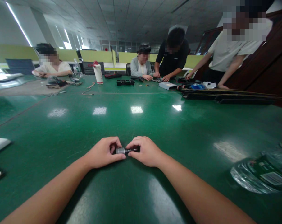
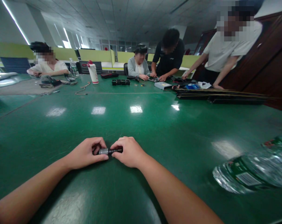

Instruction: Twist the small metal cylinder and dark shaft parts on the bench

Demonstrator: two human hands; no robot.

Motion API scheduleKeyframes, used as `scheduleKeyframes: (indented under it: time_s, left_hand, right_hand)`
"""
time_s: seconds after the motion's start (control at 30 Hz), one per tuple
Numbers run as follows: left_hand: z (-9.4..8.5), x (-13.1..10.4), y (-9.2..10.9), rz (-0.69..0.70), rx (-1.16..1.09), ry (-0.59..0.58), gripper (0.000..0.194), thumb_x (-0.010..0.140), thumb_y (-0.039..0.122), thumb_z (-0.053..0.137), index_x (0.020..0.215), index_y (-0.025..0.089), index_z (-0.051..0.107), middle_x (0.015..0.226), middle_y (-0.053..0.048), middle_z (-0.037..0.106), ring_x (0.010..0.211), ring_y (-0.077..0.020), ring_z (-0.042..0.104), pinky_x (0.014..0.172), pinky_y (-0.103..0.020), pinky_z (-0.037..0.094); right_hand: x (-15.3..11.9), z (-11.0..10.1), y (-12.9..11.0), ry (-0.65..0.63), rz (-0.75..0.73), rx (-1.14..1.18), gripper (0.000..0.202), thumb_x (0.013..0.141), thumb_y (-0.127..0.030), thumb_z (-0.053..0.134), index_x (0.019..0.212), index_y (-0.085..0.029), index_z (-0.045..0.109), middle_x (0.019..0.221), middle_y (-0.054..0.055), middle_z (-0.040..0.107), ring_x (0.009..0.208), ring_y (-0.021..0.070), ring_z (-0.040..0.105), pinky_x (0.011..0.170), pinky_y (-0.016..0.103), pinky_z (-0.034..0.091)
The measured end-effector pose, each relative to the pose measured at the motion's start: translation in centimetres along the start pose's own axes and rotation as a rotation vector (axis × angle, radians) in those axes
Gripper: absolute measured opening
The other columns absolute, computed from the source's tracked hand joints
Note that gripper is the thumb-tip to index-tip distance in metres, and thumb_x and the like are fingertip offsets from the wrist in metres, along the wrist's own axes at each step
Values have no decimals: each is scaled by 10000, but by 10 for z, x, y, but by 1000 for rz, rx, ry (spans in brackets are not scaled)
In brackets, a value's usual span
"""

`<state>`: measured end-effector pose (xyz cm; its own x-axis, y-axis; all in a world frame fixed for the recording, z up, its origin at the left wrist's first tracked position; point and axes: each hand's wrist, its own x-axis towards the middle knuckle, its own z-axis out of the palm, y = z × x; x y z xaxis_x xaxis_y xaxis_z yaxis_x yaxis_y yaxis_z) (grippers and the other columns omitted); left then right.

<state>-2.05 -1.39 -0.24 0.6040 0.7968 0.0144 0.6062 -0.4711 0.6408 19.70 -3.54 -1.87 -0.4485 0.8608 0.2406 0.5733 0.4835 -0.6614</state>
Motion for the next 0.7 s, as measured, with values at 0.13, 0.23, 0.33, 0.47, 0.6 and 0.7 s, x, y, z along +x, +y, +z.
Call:
scheduleKeyframes:
  time_s: [0.13, 0.23, 0.33, 0.47, 0.6, 0.7]
  left_hand:
    - [0, 0, 0, -6, -7, 0, 337, 758, 465, 707, 823, 155, 592, 602, 54, 481, 563, -115, 459, 519, -214, 309]
    - [0, 0, 1, -8, -4, 1, 324, 762, 457, 699, 821, 158, 590, 603, 54, 484, 563, -116, 459, 519, -215, 308]
    - [1, 0, 0, -7, -9, 1, 318, 771, 456, 690, 818, 161, 582, 602, 55, 480, 560, -115, 457, 518, -214, 304]
    - [1, 0, 1, -7, -8, 10, 301, 765, 440, 695, 812, 163, 587, 600, 52, 485, 563, -117, 456, 520, -215, 302]
    - [0, 0, 2, -14, -10, 18, 310, 753, 449, 703, 810, 165, 594, 590, 52, 490, 567, -120, 459, 522, -215, 300]
    - [0, 0, 2, -14, -13, 18, 316, 753, 455, 701, 814, 164, 596, 587, 55, 485, 561, -118, 457, 520, -214, 299]
  right_hand:
    - [0, 0, -1, -6, -19, -25, 176, 758, -182, 742, 929, -223, 755, 853, 8, 709, 816, 145, 595, 775, 274, 418]
    - [0, 1, -1, -15, -24, -33, 175, 765, -205, 742, 937, -227, 757, 859, 13, 716, 817, 148, 600, 776, 278, 417]
    - [0, 1, -1, -18, -32, -33, 173, 769, -213, 739, 940, -228, 758, 855, 14, 717, 810, 149, 604, 770, 276, 418]
    - [-1, 0, 0, -11, -37, -32, 172, 757, -206, 741, 928, -220, 756, 819, 9, 705, 777, 142, 597, 741, 267, 420]
    - [-1, -2, 0, -10, -23, -30, 167, 735, -178, 736, 898, -213, 752, 793, 9, 690, 761, 142, 587, 715, 258, 420]
    - [-2, -3, -1, -10, -20, -26, 168, 728, -159, 725, 886, -207, 750, 777, 9, 676, 748, 140, 579, 698, 252, 419]
